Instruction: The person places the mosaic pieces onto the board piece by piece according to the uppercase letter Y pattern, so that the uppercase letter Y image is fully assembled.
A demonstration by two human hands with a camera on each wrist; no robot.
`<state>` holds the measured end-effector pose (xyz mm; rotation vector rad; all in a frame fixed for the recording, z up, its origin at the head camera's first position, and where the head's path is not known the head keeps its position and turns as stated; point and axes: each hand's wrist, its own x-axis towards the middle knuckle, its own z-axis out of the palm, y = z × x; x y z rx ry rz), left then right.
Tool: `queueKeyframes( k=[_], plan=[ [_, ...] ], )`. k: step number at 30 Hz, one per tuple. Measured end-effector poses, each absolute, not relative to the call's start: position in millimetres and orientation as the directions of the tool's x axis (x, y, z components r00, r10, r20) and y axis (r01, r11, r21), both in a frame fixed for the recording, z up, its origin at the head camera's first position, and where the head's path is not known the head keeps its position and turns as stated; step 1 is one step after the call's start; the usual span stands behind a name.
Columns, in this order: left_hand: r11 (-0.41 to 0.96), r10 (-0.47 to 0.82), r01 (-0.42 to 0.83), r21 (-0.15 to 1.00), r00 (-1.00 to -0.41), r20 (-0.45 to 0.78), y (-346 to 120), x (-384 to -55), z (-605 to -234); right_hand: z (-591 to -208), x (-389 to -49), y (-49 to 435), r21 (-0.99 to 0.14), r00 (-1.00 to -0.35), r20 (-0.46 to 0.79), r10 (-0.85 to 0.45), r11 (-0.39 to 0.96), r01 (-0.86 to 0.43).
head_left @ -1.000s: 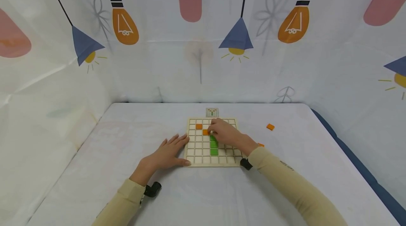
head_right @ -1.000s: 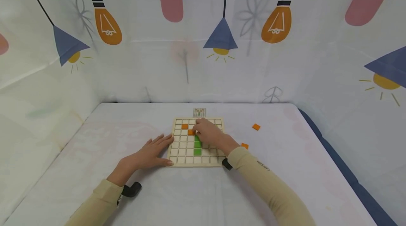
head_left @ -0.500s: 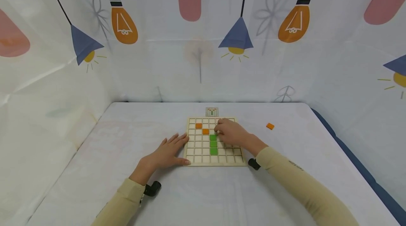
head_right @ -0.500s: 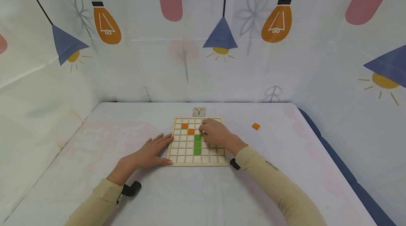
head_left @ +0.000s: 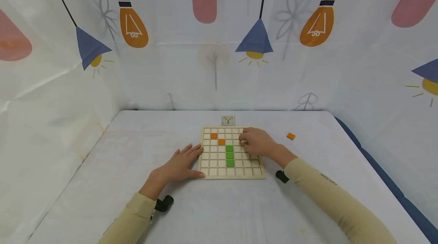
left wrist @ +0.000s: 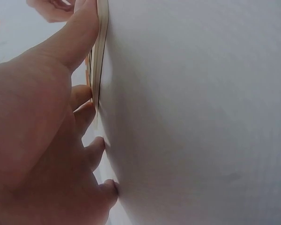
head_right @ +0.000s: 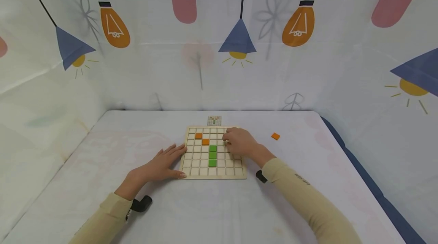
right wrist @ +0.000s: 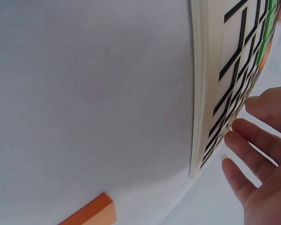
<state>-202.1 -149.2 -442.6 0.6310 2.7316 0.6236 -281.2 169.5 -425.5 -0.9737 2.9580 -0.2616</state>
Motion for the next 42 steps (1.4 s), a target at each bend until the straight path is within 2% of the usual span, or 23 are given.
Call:
queueKeyframes(
  k=[5, 12, 18, 34, 42],
  plan=[
    [0.817, 0.466, 0.35, 0.457, -0.869, -0.167, -149.1, -201.0, -441.4, -426.9, -281.9, 180.0, -0.135, -0.805, 0.036, -0.592, 0.796, -0.591],
    [0.81, 0.474, 0.355, 0.466, -0.865, -0.165, -148.6, -200.5, -435.3, -427.9, -280.1, 195.4, -0.181, -0.822, 0.041, -0.569, 0.804, -0.566],
    [0.813, 0.474, 0.358, 0.459, -0.865, -0.163, -149.3, -201.8, -436.6, -429.0, -278.4, 206.3, -0.163, -0.813, 0.049, -0.58, 0.798, -0.58],
    [0.819, 0.472, 0.362, 0.446, -0.866, -0.163, -148.8, -202.8, -441.3, -429.5, -257.4, 234.3, -0.17, -0.865, 0.042, -0.499, 0.85, -0.499],
    [0.821, 0.469, 0.358, 0.445, -0.867, -0.168, -149.2, -201.2, -439.5, -429.9, -248.3, 245.9, -0.169, -0.868, 0.06, -0.493, 0.852, -0.496]
  ],
)
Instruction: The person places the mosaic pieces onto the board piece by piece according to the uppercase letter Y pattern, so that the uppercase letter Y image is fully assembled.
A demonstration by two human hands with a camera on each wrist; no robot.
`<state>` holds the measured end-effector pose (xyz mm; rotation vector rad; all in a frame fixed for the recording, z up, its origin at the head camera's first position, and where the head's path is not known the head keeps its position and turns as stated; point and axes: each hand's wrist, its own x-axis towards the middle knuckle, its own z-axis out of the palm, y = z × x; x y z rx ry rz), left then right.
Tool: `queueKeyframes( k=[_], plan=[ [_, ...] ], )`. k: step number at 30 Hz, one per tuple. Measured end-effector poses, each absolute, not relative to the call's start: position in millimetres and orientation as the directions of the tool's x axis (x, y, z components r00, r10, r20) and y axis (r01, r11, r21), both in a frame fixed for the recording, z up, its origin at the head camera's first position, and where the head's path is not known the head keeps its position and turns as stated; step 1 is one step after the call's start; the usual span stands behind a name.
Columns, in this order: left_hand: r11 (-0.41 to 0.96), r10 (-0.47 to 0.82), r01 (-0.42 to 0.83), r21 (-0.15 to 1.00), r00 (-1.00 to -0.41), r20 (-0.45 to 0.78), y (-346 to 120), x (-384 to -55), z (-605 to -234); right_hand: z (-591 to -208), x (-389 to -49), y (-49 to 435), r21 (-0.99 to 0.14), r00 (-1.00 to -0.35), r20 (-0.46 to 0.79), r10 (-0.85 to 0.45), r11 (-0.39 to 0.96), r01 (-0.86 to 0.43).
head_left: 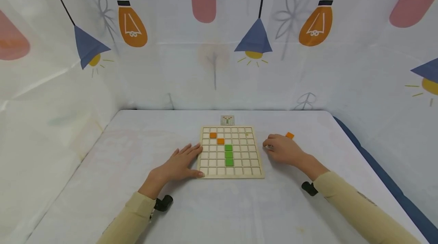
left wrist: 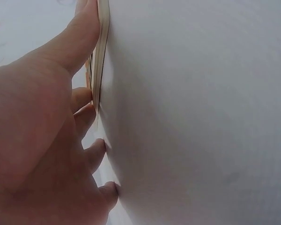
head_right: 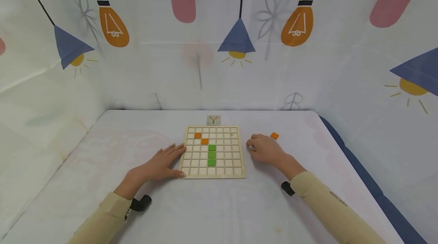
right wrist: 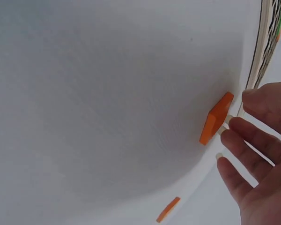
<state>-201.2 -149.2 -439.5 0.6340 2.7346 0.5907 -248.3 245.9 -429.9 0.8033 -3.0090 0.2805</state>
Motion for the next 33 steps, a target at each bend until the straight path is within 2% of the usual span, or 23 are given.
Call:
queueKeyframes(
  k=[15, 26, 33],
  plan=[
    [0.822, 0.465, 0.356, 0.444, -0.87, -0.165, -148.9, -202.1, -444.9, -433.8, -235.4, 258.4, -0.146, -0.854, 0.099, -0.511, 0.841, -0.521],
    [0.824, 0.466, 0.359, 0.438, -0.869, -0.164, -149.5, -201.3, -441.5, -433.9, -227.9, 268.3, -0.136, -0.878, 0.03, -0.477, 0.868, -0.477],
    [0.815, 0.473, 0.363, 0.451, -0.867, -0.157, -149.4, -200.2, -438.7, -435.0, -223.4, 275.7, -0.118, -0.876, 0.033, -0.482, 0.868, -0.482]
  ],
)
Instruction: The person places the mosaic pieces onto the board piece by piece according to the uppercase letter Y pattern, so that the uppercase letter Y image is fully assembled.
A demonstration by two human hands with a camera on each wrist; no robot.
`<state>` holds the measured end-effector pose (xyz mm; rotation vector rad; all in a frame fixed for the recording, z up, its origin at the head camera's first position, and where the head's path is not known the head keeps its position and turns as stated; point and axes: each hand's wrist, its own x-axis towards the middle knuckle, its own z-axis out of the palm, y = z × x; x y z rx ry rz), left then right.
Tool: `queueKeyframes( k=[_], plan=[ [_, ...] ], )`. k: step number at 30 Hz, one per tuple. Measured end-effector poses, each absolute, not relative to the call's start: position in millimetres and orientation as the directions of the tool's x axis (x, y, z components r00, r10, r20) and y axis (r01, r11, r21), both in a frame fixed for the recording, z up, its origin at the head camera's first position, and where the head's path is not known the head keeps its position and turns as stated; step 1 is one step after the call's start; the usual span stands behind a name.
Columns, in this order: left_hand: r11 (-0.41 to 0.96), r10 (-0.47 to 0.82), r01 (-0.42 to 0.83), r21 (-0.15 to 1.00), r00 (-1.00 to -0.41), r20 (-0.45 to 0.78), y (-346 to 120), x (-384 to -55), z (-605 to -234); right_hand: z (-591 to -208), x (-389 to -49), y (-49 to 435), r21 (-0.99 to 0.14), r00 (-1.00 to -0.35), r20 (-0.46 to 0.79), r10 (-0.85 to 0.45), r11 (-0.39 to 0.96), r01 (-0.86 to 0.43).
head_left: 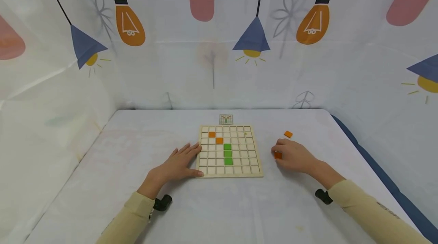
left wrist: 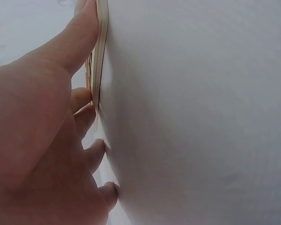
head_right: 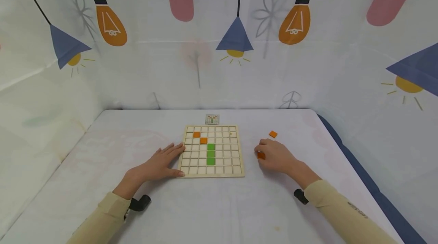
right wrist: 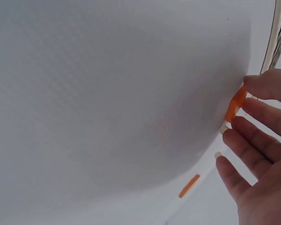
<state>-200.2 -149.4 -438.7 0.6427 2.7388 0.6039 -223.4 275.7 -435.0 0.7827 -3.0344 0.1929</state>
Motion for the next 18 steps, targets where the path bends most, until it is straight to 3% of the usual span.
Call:
queueKeyframes(
  k=[18],
  plan=[
    [0.823, 0.463, 0.357, 0.443, -0.872, -0.158, -150.2, -202.6, -445.6, -431.3, -220.0, 282.5, -0.169, -0.903, -0.021, -0.43, 0.891, -0.421]
  ],
)
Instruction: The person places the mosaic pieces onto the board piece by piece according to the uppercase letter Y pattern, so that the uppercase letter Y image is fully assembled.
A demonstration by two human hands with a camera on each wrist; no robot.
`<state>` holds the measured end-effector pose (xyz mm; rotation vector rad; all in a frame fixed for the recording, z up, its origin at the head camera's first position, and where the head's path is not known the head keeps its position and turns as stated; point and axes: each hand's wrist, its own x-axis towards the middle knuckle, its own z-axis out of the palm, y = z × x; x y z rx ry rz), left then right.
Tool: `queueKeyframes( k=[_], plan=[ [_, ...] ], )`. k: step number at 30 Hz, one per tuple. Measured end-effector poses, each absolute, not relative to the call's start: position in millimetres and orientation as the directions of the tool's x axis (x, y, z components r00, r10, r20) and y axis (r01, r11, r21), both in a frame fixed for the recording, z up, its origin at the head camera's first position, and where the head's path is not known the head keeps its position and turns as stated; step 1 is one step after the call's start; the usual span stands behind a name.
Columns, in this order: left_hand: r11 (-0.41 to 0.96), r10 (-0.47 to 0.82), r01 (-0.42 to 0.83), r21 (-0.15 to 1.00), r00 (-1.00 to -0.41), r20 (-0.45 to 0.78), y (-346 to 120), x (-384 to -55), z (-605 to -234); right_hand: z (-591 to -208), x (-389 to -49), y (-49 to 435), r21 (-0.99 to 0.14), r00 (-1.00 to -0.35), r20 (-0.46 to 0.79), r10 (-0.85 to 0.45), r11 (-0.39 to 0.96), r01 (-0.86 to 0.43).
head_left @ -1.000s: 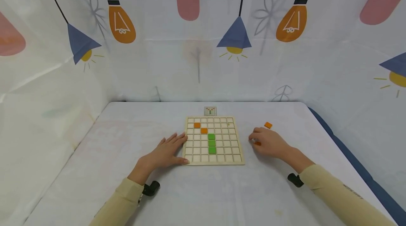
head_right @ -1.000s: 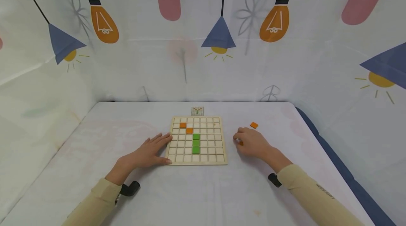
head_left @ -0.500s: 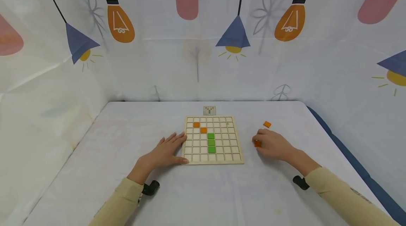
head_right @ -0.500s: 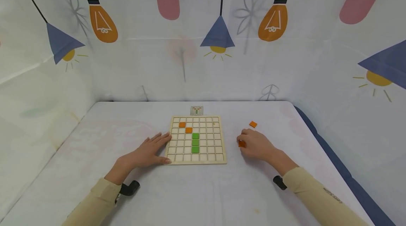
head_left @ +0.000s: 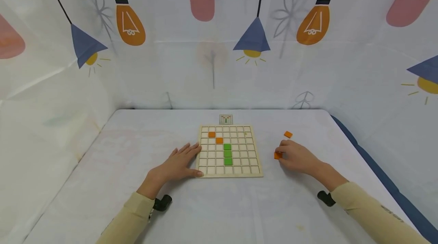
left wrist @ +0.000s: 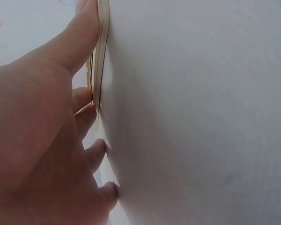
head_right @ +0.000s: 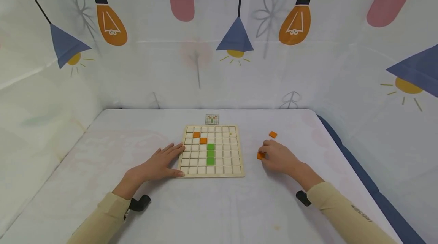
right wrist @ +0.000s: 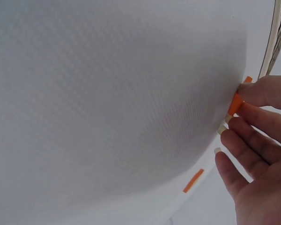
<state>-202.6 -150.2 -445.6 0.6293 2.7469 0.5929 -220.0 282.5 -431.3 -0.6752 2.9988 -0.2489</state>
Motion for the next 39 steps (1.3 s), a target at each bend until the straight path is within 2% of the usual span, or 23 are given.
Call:
queueKeyframes(
  k=[27, 39],
  plan=[
    [0.826, 0.468, 0.36, 0.433, -0.867, -0.172, -150.1, -202.2, -445.2, -433.1, -222.3, 273.5, -0.183, -0.894, 0.028, -0.448, 0.877, -0.445],
    [0.825, 0.468, 0.361, 0.436, -0.868, -0.167, -150.2, -204.6, -445.5, -438.0, -226.0, 266.8, -0.186, -0.881, 0.095, -0.463, 0.861, -0.473]
  ],
)
